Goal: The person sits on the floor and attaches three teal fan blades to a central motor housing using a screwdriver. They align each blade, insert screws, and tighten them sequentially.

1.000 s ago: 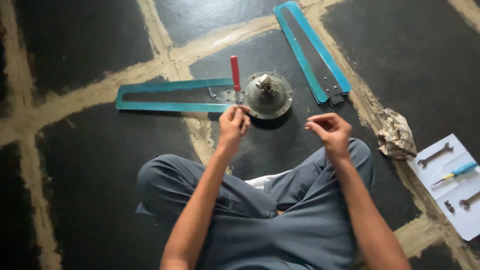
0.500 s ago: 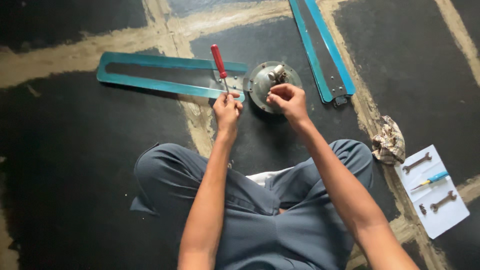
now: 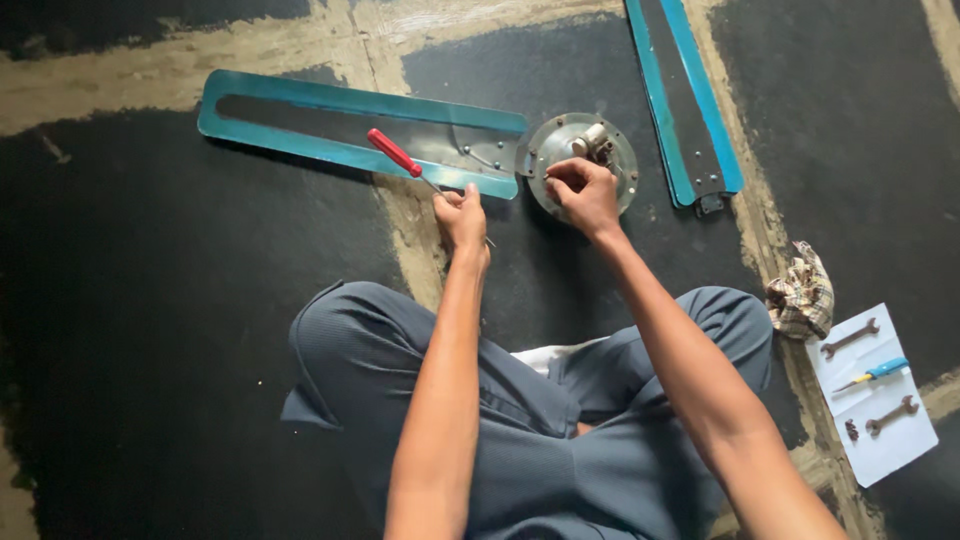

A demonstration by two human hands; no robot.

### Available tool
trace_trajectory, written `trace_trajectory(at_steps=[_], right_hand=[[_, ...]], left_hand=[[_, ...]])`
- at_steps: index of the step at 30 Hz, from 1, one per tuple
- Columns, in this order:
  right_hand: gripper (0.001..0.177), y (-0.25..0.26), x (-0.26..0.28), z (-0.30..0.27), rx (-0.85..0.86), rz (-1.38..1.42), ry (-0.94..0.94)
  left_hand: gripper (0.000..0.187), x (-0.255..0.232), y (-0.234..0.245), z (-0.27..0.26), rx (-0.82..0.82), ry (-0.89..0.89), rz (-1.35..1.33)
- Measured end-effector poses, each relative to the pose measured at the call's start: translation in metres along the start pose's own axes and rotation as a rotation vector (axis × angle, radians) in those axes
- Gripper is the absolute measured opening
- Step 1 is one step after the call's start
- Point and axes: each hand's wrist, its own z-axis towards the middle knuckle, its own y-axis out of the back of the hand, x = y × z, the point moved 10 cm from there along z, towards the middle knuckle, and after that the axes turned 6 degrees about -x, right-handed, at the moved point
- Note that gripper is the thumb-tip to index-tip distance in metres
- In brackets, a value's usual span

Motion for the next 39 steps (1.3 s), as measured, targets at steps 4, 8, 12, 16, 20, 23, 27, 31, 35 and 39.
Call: trace_trajectory(at_steps=[4, 8, 12, 16, 20, 23, 27, 31, 35, 39], right_hand=[[0.012, 0.001, -0.003, -0.002, -0.006, 0.056, -0.041], [0.011, 0.002, -0.004, -0.001, -0.013, 0.113, -0.046], [0.011, 0.003, -0.007, -0.001, 0.0, 0.138, -0.081], [0.011, 0.004, -0.009, 0.0, 0.003, 0.149, -0.096], [0.011, 0.005, -0.011, 0.0, 0.01, 0.141, -0.086], [0.011, 0.004, -0.007, 0.0, 0.017, 0.123, -0.047], [0.011, 0.006, -0.007, -0.001, 0.013, 0.124, -0.056], [0.009, 0.008, -0.006, -0.004, -0.007, 0.119, -0.014], [0.009, 0.006, -0.009, -0.006, 0.008, 0.194, -0.04], [0.008, 0.008, -0.005, -0.009, 0.004, 0.188, -0.022]], left_hand=[[0.027, 0.006, 0.005, 0.002, -0.06, 0.039, 0.088], [0.034, 0.003, 0.008, 0.002, -0.107, 0.107, 0.109], [0.035, -0.005, 0.011, 0.0, -0.126, 0.142, 0.177], [0.034, -0.016, 0.008, -0.001, -0.112, 0.09, 0.148], [0.035, -0.017, 0.008, -0.002, -0.107, 0.095, 0.15], [0.036, -0.014, 0.003, -0.001, -0.073, 0.077, 0.051], [0.04, -0.012, 0.001, 0.0, -0.045, 0.011, -0.032], [0.039, -0.008, 0.002, -0.001, -0.045, -0.029, 0.021], [0.041, -0.007, 0.003, -0.002, -0.043, -0.089, -0.058], [0.04, -0.006, 0.006, -0.007, -0.049, -0.031, 0.031]])
